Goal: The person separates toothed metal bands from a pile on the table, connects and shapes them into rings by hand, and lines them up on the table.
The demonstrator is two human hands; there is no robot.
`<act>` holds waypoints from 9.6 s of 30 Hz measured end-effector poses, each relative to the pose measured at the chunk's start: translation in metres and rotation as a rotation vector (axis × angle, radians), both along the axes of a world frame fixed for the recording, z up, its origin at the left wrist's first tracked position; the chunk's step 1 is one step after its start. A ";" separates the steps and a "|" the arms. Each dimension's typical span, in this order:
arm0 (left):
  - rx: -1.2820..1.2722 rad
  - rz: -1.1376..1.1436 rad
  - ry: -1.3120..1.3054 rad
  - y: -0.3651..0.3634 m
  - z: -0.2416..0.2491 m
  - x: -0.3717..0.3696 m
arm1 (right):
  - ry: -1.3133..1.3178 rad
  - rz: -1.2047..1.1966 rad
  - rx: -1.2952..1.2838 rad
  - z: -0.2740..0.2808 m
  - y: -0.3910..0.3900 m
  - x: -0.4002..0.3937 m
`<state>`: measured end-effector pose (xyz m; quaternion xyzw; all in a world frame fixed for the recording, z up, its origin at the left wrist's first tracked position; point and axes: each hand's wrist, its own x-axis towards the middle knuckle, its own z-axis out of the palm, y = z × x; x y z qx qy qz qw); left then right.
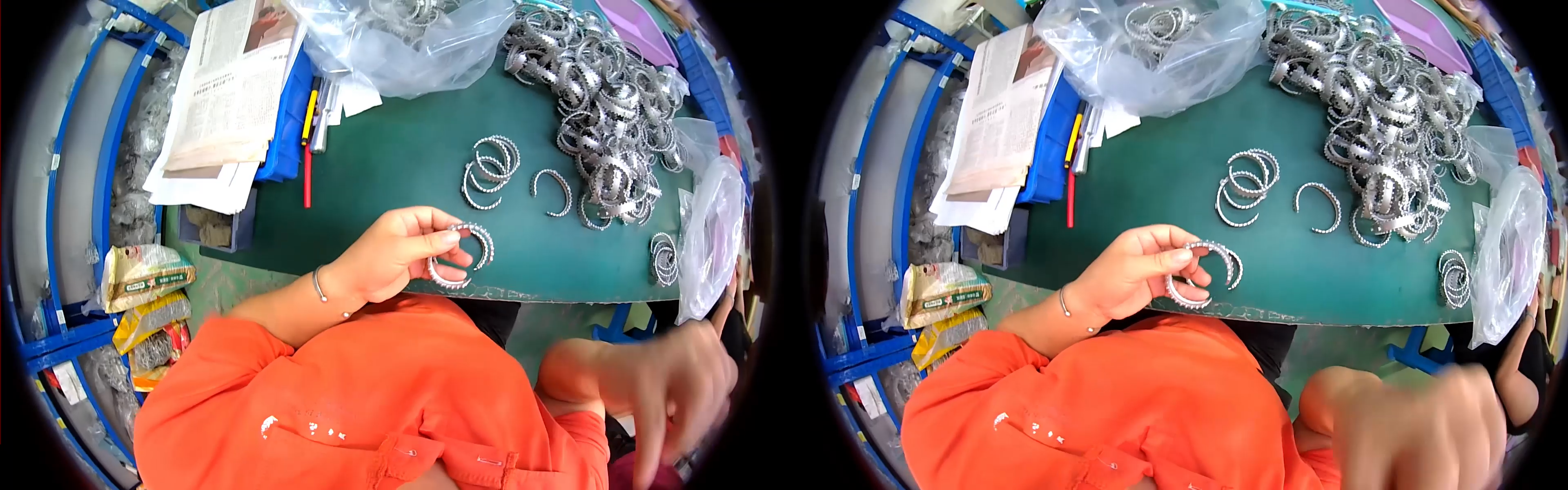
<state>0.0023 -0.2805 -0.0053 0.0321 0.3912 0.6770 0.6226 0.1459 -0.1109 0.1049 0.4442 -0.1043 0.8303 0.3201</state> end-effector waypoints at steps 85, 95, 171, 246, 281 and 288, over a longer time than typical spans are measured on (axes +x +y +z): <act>-0.083 -0.051 0.280 -0.012 -0.006 0.007 | -1.570 0.174 0.315 -0.141 -0.015 0.006; -0.036 0.040 0.126 -0.014 -0.007 0.006 | -1.595 0.154 0.347 -0.141 -0.017 0.007; 0.300 0.126 1.196 -0.001 0.011 0.009 | -1.437 -0.185 0.529 -0.134 -0.033 0.018; 0.030 -0.134 0.701 0.010 -0.009 0.010 | -1.548 -0.278 0.603 -0.128 -0.009 0.009; -0.101 -0.169 0.436 0.007 -0.005 0.017 | 0.100 -0.204 0.278 0.013 -0.029 0.032; -0.076 -0.155 0.425 0.008 -0.006 0.017 | 0.374 0.413 0.498 0.006 0.011 0.039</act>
